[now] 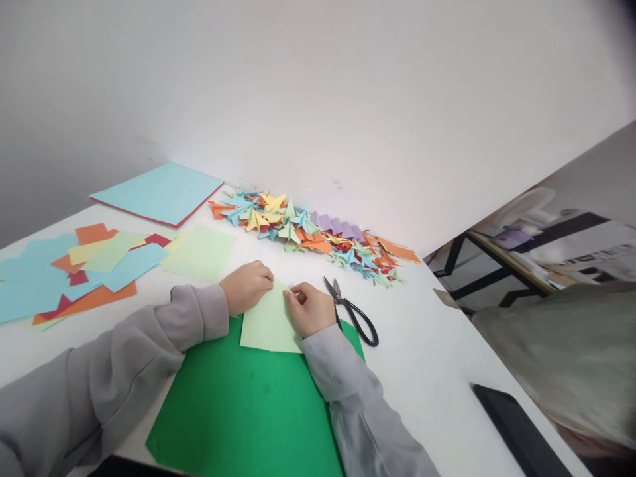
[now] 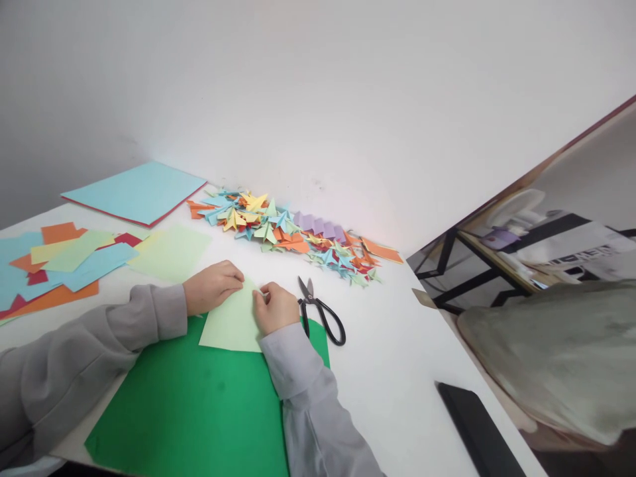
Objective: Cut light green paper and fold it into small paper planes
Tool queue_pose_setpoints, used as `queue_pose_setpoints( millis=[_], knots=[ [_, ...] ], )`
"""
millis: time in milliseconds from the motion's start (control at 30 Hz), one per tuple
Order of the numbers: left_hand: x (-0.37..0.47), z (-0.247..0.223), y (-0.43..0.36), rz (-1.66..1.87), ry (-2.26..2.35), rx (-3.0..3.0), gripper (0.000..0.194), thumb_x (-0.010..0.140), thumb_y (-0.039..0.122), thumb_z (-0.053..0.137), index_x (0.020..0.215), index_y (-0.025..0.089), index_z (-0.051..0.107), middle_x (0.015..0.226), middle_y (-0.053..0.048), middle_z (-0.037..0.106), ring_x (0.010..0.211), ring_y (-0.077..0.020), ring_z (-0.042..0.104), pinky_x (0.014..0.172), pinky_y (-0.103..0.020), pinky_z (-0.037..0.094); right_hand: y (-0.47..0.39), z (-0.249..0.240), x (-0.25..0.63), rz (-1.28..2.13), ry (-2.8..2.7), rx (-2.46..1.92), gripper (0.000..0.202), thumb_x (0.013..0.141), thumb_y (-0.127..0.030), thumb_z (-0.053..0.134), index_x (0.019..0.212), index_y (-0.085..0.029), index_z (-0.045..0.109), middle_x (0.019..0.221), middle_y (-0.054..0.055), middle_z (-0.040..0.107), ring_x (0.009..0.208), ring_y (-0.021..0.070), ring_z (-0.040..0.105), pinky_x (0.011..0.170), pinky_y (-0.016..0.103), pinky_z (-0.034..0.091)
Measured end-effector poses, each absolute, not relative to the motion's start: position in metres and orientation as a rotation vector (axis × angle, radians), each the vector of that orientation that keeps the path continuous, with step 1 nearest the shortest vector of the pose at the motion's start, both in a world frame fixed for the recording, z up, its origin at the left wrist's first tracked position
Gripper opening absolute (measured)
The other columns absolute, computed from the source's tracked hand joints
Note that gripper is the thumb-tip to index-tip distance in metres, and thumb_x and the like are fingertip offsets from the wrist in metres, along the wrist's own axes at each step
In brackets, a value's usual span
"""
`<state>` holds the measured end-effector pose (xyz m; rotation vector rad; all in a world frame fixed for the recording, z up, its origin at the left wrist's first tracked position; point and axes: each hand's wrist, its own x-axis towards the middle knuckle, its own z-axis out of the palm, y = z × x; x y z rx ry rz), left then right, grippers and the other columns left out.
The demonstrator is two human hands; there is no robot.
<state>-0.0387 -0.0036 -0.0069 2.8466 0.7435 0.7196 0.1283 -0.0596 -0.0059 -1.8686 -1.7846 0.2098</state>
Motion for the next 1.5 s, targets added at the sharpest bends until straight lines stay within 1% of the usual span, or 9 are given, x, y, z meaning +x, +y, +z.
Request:
queue_pose_setpoints(
  millis=[167,500,800,900,1033,1167,1267,1400,1500],
  knots=[
    [-0.041,-0.012,0.002,0.730,0.583,2.907,0.025,0.077,0.007,0.041,0.080,0.011,0.066,0.092,-0.013,0.064,0.088,-0.0193,0.055,0.079,-0.031,0.045,-0.059,-0.008,0.129,0.224,-1.795,-1.877,0.017,0.072,-0.032,0.052,0.066,-0.019,0.061,0.052,0.001,0.057,0.051,0.0142,0.050,0.052,0.026,0.034],
    [-0.041,-0.013,0.001,0.665,0.630,2.974,0.027,0.077,0.008,0.041,0.084,0.013,0.066,0.097,-0.012,0.063,0.090,-0.0192,0.054,0.080,-0.031,0.044,-0.057,-0.006,0.131,0.284,-1.772,-1.903,0.017,0.074,-0.028,0.050,0.062,-0.019,0.058,0.057,0.004,0.062,0.054,0.0159,0.054,0.054,0.026,0.035],
    [-0.040,-0.016,-0.001,0.629,0.635,3.065,0.024,0.079,0.009,0.042,0.085,0.011,0.065,0.100,-0.013,0.061,0.091,-0.0204,0.053,0.080,-0.033,0.044,-0.059,-0.004,0.128,0.289,-1.782,-1.960,0.017,0.074,-0.034,0.051,0.068,-0.019,0.057,0.057,0.002,0.059,0.054,0.0158,0.053,0.053,0.026,0.033],
    [-0.040,-0.014,-0.004,0.622,0.681,3.104,0.022,0.081,0.013,0.042,0.081,0.011,0.064,0.098,-0.014,0.060,0.091,-0.0215,0.052,0.077,-0.035,0.044,-0.061,-0.005,0.126,0.187,-1.852,-1.954,0.012,0.073,-0.030,0.052,0.072,-0.019,0.057,0.058,0.001,0.058,0.054,0.0148,0.051,0.052,0.025,0.031],
    [-0.039,-0.010,-0.010,0.609,0.748,3.108,0.020,0.082,0.016,0.044,0.082,0.013,0.063,0.092,-0.011,0.060,0.088,-0.0198,0.052,0.077,-0.034,0.043,-0.066,-0.007,0.123,-0.113,-1.988,-1.877,0.012,0.077,-0.026,0.049,0.074,-0.018,0.058,0.065,0.002,0.060,0.058,0.0145,0.052,0.050,0.026,0.025],
    [-0.039,-0.007,-0.012,0.554,0.750,3.126,0.018,0.082,0.015,0.044,0.083,0.013,0.062,0.090,-0.011,0.059,0.088,-0.0190,0.051,0.078,-0.034,0.043,-0.070,-0.007,0.120,-0.415,-2.105,-1.798,0.015,0.079,-0.022,0.047,0.069,-0.018,0.057,0.067,0.002,0.061,0.062,0.0143,0.053,0.050,0.027,0.023],
    [-0.039,-0.007,-0.011,0.509,0.722,3.167,0.018,0.082,0.013,0.043,0.083,0.013,0.061,0.092,-0.011,0.060,0.088,-0.0196,0.051,0.078,-0.035,0.043,-0.071,-0.005,0.117,-0.494,-2.150,-1.798,0.015,0.080,-0.021,0.047,0.069,-0.018,0.057,0.068,0.003,0.062,0.065,0.0149,0.055,0.051,0.027,0.023],
    [-0.038,-0.008,-0.008,0.513,0.719,3.182,0.018,0.081,0.011,0.043,0.082,0.011,0.061,0.093,-0.012,0.060,0.086,-0.0198,0.051,0.076,-0.035,0.043,-0.071,0.001,0.118,-0.280,-2.070,-1.977,0.013,0.080,-0.026,0.049,0.077,-0.018,0.059,0.071,0.003,0.064,0.064,0.0150,0.056,0.050,0.025,0.023],
    [-0.038,-0.008,-0.009,0.515,0.727,3.177,0.018,0.080,0.011,0.043,0.082,0.011,0.061,0.093,-0.012,0.060,0.086,-0.0201,0.051,0.075,-0.035,0.043,-0.071,0.006,0.120,0.001,-1.910,-2.193,0.021,0.080,-0.036,0.050,0.074,-0.019,0.059,0.066,0.002,0.065,0.060,0.0152,0.056,0.049,0.024,0.024]
  ],
)
